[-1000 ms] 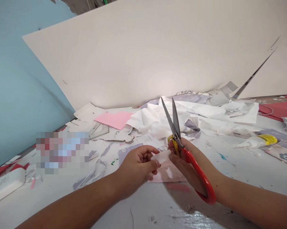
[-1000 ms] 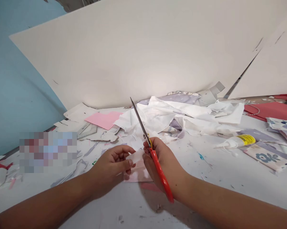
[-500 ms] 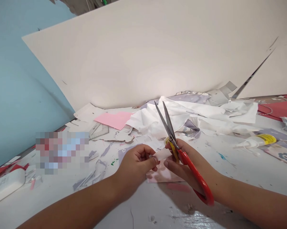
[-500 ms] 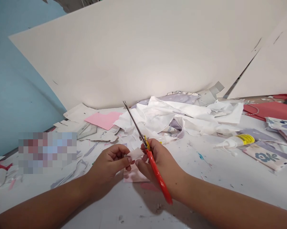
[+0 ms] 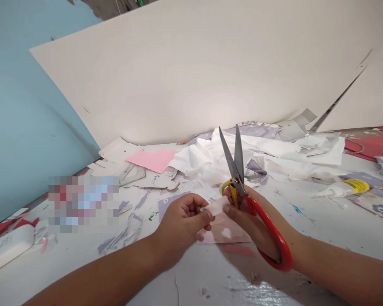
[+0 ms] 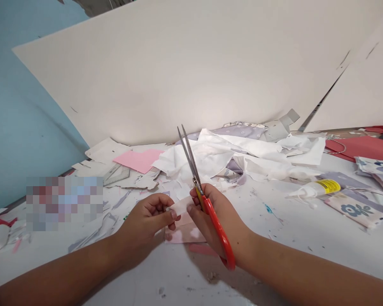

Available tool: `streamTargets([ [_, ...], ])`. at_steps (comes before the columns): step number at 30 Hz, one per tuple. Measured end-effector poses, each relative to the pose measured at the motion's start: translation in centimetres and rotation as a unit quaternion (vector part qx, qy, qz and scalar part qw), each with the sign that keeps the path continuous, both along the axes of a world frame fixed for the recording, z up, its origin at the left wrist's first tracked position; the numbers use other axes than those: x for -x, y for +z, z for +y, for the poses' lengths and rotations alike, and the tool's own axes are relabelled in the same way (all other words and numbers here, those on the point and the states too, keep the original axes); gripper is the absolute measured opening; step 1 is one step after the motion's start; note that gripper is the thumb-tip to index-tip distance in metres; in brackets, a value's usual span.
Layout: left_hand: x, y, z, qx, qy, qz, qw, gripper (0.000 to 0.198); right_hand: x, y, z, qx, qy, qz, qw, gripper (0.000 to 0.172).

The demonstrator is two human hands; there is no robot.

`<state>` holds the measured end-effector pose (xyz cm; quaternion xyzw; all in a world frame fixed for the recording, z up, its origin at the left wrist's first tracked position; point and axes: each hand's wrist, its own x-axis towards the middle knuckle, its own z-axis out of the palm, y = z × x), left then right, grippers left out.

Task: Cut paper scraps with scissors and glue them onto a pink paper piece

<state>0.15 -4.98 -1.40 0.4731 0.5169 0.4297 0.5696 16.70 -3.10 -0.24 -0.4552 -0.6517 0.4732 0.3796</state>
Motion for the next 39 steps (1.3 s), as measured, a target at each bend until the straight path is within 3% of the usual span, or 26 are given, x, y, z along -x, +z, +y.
streamTargets([
  [4, 0.0, -0.1, 0.2, 0.01, -0.008, -0.009, 1.0, 0.01, 0.0, -0.3, 0.2, 0.004, 0.001, 0.016, 1.0, 0.011],
  [11, 0.4, -0.5, 0.0, 0.05, -0.102, -0.097, 0.989, 0.025, 0.5, -0.6, -0.5, 0.09, 0.012, 0.045, 0.995, 0.016],
  [18, 0.2, -0.5, 0.2, 0.029, -0.133, -0.102, 0.985, 0.014, 0.5, -0.2, -1.1, 0.185, 0.027, 0.054, 0.981, 0.014],
  [24, -0.2, -1.0, 0.1, 0.041, -0.112, -0.168, 0.978, 0.024, 0.7, 0.1, -1.2, 0.184, 0.038, 0.051, 0.981, 0.016],
  [30, 0.0, -1.0, 0.2, 0.038, -0.084, -0.14, 0.986, 0.022, 0.4, -0.3, -1.1, 0.182, 0.034, 0.062, 0.981, 0.014],
  [36, 0.0, -0.8, 0.3, 0.054, -0.12, -0.136, 0.982, 0.016, 0.3, -0.3, -1.0, 0.189, 0.053, 0.069, 0.978, 0.013],
  [39, 0.1, -1.0, 0.3, 0.054, -0.102, -0.131, 0.985, 0.016, 0.2, -0.6, -0.9, 0.144, 0.04, 0.061, 0.987, 0.01],
])
